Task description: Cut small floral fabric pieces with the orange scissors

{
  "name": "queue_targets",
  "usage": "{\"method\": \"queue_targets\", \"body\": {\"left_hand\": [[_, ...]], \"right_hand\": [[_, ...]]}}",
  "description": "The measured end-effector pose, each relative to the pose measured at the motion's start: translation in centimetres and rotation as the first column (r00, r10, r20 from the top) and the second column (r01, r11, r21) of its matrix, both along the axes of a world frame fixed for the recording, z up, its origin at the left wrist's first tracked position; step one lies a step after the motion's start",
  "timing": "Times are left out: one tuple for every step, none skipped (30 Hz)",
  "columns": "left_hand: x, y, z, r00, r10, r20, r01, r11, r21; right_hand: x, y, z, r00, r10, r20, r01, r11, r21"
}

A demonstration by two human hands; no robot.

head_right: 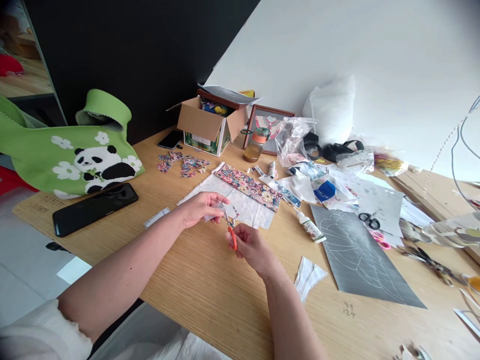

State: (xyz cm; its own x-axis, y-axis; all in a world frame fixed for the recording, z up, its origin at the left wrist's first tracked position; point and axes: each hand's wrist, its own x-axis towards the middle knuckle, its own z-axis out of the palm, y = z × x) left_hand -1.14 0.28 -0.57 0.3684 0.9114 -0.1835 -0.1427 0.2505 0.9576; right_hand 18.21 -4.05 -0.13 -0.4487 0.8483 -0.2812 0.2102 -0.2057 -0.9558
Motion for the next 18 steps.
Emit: {"method": "queue_targets", "body": {"left_hand": [[0.0, 0.01, -0.01, 1.0, -0.001, 0.001, 0.001, 1.0, 0.001], [0.01, 0.02, -0.01, 1.0, -0.002, 0.002, 0.002, 1.0, 0.001], [0.01, 0.02, -0.02, 1.0, -0.003, 0.004, 0.003, 1.0, 0.001], [0.0, 0.03, -0.02, 1.0, -0.004, 0.004, 0.004, 1.0, 0.0], [0.0, 0.03, -0.01, 1.0, -0.004, 0.002, 0.004, 1.0, -0.002], [0.0, 0.02, 0.01, 1.0, -0.002, -0.002, 0.002, 1.0, -0.004], [0.0, 0.01, 0.03, 1.0, 0.001, -0.006, -0.001, 1.0, -0.006], [0.0, 0.0, 0.06, 1.0, 0.005, -0.009, -0.005, 1.0, -0.008], [0.01, -0.01, 0.08, 1.0, 0.009, -0.01, -0.009, 1.0, -0.009], [0.03, -0.02, 0.09, 1.0, 0.013, -0.008, -0.013, 1.0, -0.01], [0.05, -0.02, 0.09, 1.0, 0.014, -0.002, -0.014, 1.0, -0.01], [0.07, -0.03, 0.07, 1.0, 0.014, 0.005, -0.014, 1.0, -0.011], [0.08, -0.03, 0.05, 1.0, 0.014, 0.013, -0.014, 1.0, -0.012], [0.1, -0.03, 0.03, 1.0, 0.014, 0.021, -0.014, 1.0, -0.013], [0.1, -0.04, 0.01, 0.999, 0.015, 0.029, -0.014, 1.0, -0.014], [0.11, -0.04, 0.0, 0.999, 0.015, 0.037, -0.015, 1.0, -0.014], [0.11, -0.05, 0.0, 0.999, 0.016, 0.042, -0.015, 1.0, -0.014], [0.1, -0.06, 0.01, 0.999, 0.016, 0.046, -0.015, 1.0, -0.015]], "right_hand": [[0.0, 0.01, 0.01, 1.0, -0.001, 0.004, 0.001, 1.0, 0.002], [0.0, 0.01, 0.03, 1.0, -0.001, 0.008, 0.001, 1.0, 0.003], [0.0, 0.01, 0.05, 1.0, -0.003, 0.009, 0.003, 1.0, 0.003], [-0.01, 0.01, 0.06, 1.0, -0.004, 0.009, 0.004, 1.0, 0.004], [-0.02, 0.0, 0.08, 1.0, -0.006, 0.009, 0.006, 1.0, 0.005], [-0.04, -0.01, 0.09, 1.0, -0.007, 0.008, 0.007, 1.0, 0.006], [-0.05, -0.02, 0.1, 1.0, -0.007, 0.006, 0.007, 1.0, 0.007], [-0.05, -0.03, 0.09, 1.0, -0.005, 0.005, 0.005, 1.0, 0.008], [-0.05, -0.04, 0.08, 1.0, -0.004, 0.002, 0.004, 1.0, 0.009], [-0.04, -0.05, 0.07, 1.0, -0.002, -0.001, 0.002, 1.0, 0.007], [-0.02, -0.07, 0.05, 1.0, 0.0, -0.006, 0.0, 1.0, 0.005], [0.01, -0.08, 0.03, 1.0, 0.002, -0.009, -0.002, 1.0, 0.002], [0.04, -0.09, 0.01, 1.0, 0.004, -0.008, -0.004, 1.0, 0.002], [0.07, -0.1, 0.0, 1.0, 0.006, -0.007, -0.006, 1.0, 0.003], [0.09, -0.1, -0.01, 1.0, 0.01, -0.004, -0.01, 1.0, 0.005], [0.11, -0.1, -0.02, 1.0, 0.012, -0.001, -0.012, 1.0, 0.008], [0.11, -0.09, -0.02, 1.0, 0.014, 0.0, -0.014, 1.0, 0.012], [0.1, -0.07, -0.02, 1.0, 0.015, 0.001, -0.015, 1.0, 0.014]]}}
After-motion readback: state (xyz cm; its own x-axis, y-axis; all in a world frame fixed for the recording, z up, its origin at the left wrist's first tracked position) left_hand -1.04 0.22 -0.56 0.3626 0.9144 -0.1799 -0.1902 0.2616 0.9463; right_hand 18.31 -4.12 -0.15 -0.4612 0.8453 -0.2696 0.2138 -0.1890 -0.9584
